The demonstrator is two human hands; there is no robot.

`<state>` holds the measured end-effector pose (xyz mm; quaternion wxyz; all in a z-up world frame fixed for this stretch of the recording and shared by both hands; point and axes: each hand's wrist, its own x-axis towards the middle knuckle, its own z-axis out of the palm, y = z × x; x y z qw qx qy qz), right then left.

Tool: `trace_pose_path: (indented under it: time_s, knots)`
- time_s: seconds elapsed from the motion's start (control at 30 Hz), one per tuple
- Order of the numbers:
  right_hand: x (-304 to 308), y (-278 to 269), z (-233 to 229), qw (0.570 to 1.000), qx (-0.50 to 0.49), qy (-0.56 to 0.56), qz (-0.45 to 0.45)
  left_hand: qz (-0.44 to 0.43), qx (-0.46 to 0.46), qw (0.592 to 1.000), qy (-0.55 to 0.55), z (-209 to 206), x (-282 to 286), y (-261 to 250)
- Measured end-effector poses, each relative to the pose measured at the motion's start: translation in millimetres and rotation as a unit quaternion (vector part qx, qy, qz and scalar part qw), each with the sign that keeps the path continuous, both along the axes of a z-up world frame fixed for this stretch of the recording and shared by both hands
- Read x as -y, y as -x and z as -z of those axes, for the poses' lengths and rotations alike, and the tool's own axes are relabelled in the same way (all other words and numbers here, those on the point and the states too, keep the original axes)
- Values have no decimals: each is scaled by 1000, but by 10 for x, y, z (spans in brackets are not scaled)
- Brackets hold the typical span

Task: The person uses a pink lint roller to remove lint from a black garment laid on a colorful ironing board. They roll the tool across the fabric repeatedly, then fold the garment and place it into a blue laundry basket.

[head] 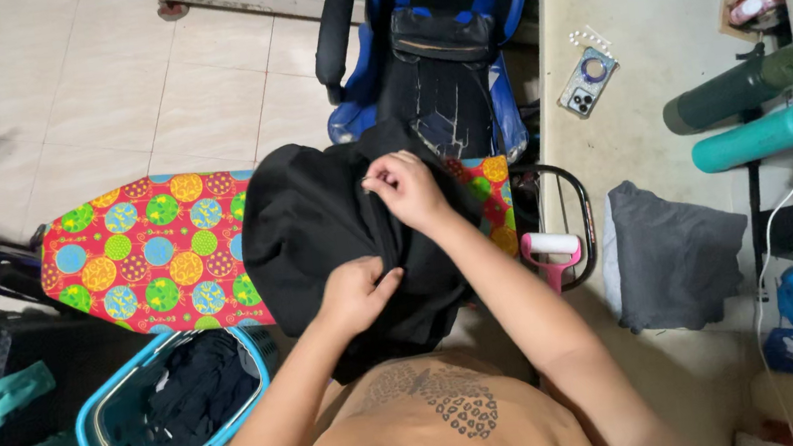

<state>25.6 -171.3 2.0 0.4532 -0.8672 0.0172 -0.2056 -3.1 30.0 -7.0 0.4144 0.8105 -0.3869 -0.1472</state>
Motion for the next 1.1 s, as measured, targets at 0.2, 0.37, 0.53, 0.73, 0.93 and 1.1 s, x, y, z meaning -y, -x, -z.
trace_pose_path:
  time_s: [0.2, 0.37, 0.53, 0.73, 0.93, 1.1]
  knots:
    - [66, 165, -48, 996, 84, 35, 25, -145, 7, 986, -86, -5, -171, -335]
    - [278, 1035, 469, 975, -116, -43, 183, -172, 34, 940, -292, 167, -381, -824]
    - [67, 2131, 1328, 897, -403, -69, 170, -191, 86, 964, -162, 335, -378, -1499]
    - [-449, 1877, 1887, 870, -448, -141, 153, -262, -272, 893, -244, 1138, 85, -2197]
    - [-614, 1186, 1721, 862, -403, -280, 127, -128, -442, 882, -104, 2342, 806, -1629]
    - [-419, 623, 2139, 874, -193, -424, 138, -133, -718, 682, 33, 1929, 995, -1665]
